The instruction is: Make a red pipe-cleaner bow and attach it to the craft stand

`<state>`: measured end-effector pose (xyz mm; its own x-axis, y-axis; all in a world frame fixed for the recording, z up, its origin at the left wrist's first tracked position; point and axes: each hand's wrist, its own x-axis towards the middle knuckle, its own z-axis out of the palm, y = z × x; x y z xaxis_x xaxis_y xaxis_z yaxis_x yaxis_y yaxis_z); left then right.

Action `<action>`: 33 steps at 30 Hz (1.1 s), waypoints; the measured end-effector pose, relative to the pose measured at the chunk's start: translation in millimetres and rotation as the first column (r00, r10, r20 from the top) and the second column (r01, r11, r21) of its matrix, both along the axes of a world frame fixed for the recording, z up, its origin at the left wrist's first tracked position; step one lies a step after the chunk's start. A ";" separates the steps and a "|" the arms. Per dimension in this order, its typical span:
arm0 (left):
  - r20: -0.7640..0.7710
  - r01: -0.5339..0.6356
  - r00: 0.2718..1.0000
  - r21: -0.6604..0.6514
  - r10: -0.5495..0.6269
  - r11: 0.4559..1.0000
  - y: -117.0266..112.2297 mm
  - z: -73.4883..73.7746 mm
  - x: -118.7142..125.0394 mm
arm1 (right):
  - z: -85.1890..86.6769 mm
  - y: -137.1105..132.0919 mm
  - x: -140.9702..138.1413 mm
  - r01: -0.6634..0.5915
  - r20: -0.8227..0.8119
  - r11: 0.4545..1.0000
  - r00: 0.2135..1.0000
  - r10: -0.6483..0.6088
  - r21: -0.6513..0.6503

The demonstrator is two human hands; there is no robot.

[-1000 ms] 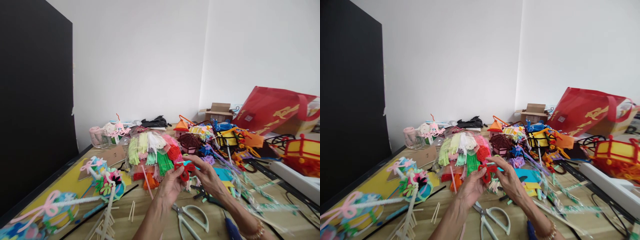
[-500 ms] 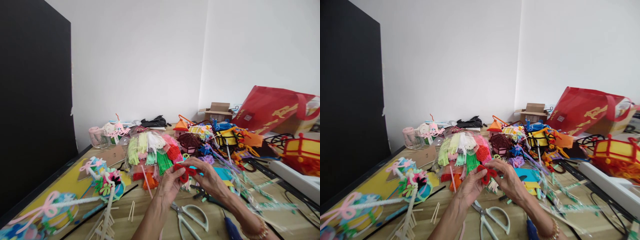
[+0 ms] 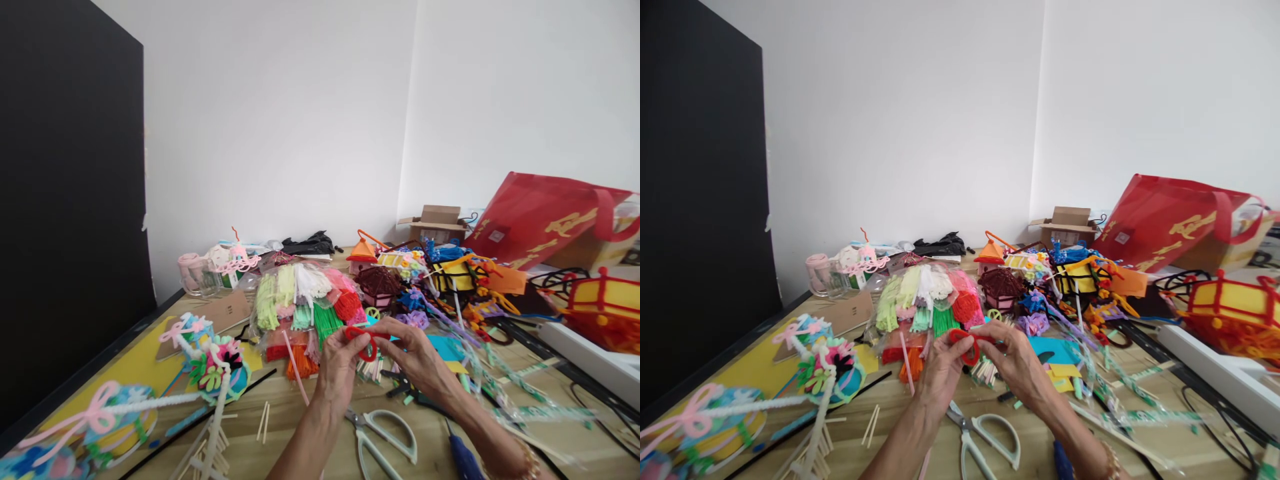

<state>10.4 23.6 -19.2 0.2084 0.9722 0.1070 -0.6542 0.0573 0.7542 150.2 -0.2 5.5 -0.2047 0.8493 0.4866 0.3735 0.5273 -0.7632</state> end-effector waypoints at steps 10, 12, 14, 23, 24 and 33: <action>-0.329 -0.243 0.878 0.320 0.348 0.916 3.4 -12.0 -2.1 | -3.9 0.1 -3.7 -0.227 -0.331 0.913 0.937 0.110 -0.339; -0.349 -0.247 0.852 0.392 0.392 0.886 3.1 -10.9 -2.9 | -6.3 1.4 -5.3 -0.220 -0.365 0.922 0.926 0.095 -0.318; -0.354 -0.231 0.842 0.443 0.407 0.866 2.1 -8.7 -3.7 | -8.1 3.0 -6.5 -0.205 -0.378 0.930 0.922 0.080 -0.304; -0.382 -0.204 0.793 0.567 0.474 0.798 -3.8 -2.6 -6.6 | -10.2 5.0 -5.6 -0.195 -0.325 0.924 0.942 0.082 -0.330; -0.387 -0.208 0.783 0.576 0.488 0.790 -4.1 -2.3 -6.6 | -11.5 5.7 -4.5 -0.195 -0.315 0.920 0.945 0.084 -0.341; -0.425 -0.217 0.681 0.661 0.597 0.719 -7.2 0.6 -5.4 | -14.1 7.7 0.4 -0.214 -0.257 0.894 0.959 0.116 -0.394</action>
